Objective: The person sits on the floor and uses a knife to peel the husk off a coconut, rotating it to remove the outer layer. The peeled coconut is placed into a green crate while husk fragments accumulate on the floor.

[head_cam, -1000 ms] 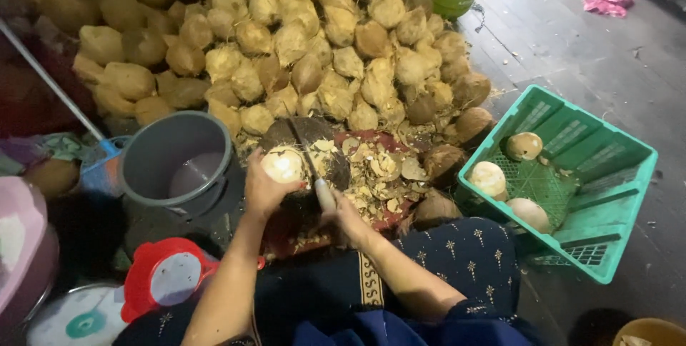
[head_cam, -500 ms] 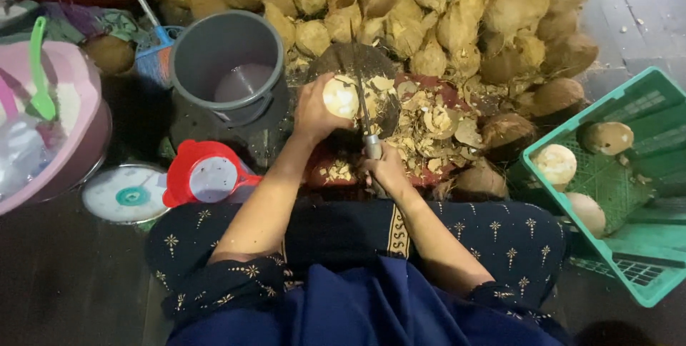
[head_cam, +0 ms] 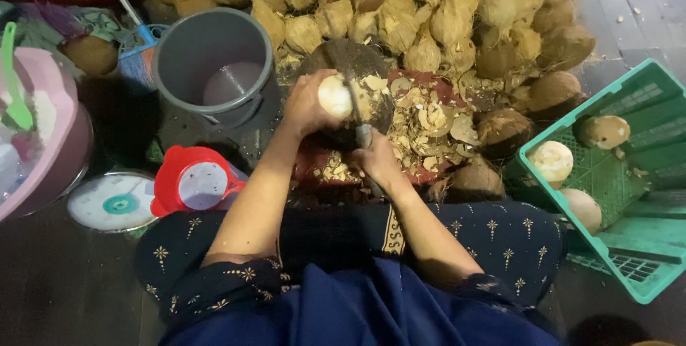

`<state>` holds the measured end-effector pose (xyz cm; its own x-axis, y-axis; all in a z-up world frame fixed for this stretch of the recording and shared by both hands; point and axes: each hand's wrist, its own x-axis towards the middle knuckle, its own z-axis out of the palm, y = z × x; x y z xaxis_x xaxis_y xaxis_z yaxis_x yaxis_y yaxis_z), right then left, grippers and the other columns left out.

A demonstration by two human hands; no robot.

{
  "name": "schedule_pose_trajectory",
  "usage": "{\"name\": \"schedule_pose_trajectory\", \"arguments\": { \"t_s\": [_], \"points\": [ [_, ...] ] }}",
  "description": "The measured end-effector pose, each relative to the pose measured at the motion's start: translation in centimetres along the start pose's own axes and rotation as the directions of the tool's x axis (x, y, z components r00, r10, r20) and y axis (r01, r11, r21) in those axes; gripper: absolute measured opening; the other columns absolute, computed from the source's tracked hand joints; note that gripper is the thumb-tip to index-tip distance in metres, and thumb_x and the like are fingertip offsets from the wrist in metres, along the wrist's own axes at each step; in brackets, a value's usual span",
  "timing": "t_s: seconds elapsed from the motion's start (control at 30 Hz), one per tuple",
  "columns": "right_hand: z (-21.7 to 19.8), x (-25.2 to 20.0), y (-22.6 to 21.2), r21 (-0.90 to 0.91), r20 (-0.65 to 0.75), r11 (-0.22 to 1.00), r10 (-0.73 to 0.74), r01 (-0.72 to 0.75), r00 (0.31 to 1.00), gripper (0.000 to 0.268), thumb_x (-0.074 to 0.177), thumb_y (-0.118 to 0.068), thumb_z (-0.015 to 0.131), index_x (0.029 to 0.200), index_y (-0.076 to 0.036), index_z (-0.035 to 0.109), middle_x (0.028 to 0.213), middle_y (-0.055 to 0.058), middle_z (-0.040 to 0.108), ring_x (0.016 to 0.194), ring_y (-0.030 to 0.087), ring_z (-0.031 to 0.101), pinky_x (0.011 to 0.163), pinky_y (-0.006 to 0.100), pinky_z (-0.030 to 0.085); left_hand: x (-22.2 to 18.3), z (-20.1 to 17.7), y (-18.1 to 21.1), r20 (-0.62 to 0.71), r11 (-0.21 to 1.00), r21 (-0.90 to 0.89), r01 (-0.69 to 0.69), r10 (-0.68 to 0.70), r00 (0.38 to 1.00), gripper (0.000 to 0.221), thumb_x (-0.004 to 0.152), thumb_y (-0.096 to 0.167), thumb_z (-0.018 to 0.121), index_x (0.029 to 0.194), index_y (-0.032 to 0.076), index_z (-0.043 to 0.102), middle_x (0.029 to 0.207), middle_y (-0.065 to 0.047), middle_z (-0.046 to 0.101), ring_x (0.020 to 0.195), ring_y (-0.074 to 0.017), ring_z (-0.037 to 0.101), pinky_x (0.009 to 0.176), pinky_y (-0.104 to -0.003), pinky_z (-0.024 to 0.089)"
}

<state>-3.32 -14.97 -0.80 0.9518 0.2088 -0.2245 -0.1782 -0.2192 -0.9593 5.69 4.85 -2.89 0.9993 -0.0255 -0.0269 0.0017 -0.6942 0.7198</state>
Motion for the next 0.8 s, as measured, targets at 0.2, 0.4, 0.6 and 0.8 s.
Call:
{"name": "schedule_pose_trajectory", "arguments": {
  "t_s": [0.2,0.4,0.6,0.8],
  "points": [
    [-1.1,0.5,2.7,0.003,-0.015,0.993,0.122,-0.122,0.992,0.046,0.07,0.006,0.064,0.116,0.006,0.06,0.057,0.018,0.063,0.038,0.022,0.064,0.033,0.03,0.051,-1.3,-1.3,1.5,0.005,0.999,-0.05,-0.017,0.017,1.0,0.1,0.044,0.029,0.1,0.134,0.039,0.057,0.127,-0.01,0.061,0.126,-0.0328,0.06,0.108,-0.045,0.046],
    [-0.9,-3.3,-2.8,-0.186,-0.244,0.864,-0.502,0.468,0.83,0.019,0.079,-0.011,0.072,0.089,-0.006,0.056,0.057,0.01,0.047,0.049,0.025,0.047,0.049,0.035,0.031,0.0,0.3,1.5,0.032,0.993,0.017,0.119,-0.119,0.992,0.114,0.036,0.025,0.101,0.135,0.051,0.051,0.137,-0.008,0.051,0.132,-0.0345,0.054,0.111,-0.046,0.046],
    [-0.6,-0.2,-1.8,0.272,0.005,0.96,0.064,-0.063,0.998,0.013,0.066,0.01,0.063,0.075,0.003,0.056,0.044,0.017,0.053,0.029,0.026,0.058,0.028,0.037,0.046,-1.9,-1.3,2.1,0.064,0.995,-0.018,0.1,-0.099,0.993,0.114,0.043,0.025,0.1,0.141,0.046,0.046,0.137,-0.01,0.05,0.134,-0.0353,0.051,0.112,-0.047,0.042],
    [-3.2,-2.9,-4.3,0.172,-0.041,0.899,-0.401,0.402,0.915,0.02,0.084,-0.003,0.073,0.093,-0.004,0.055,0.059,0.017,0.063,0.041,0.024,0.064,0.036,0.034,0.051,-3.3,0.5,2.0,-0.18,0.973,-0.206,0.104,-0.142,0.973,0.111,0.042,0.028,0.101,0.139,0.043,0.051,0.134,-0.01,0.053,0.126,-0.0365,0.06,0.111,-0.046,0.044]
  ]
}}
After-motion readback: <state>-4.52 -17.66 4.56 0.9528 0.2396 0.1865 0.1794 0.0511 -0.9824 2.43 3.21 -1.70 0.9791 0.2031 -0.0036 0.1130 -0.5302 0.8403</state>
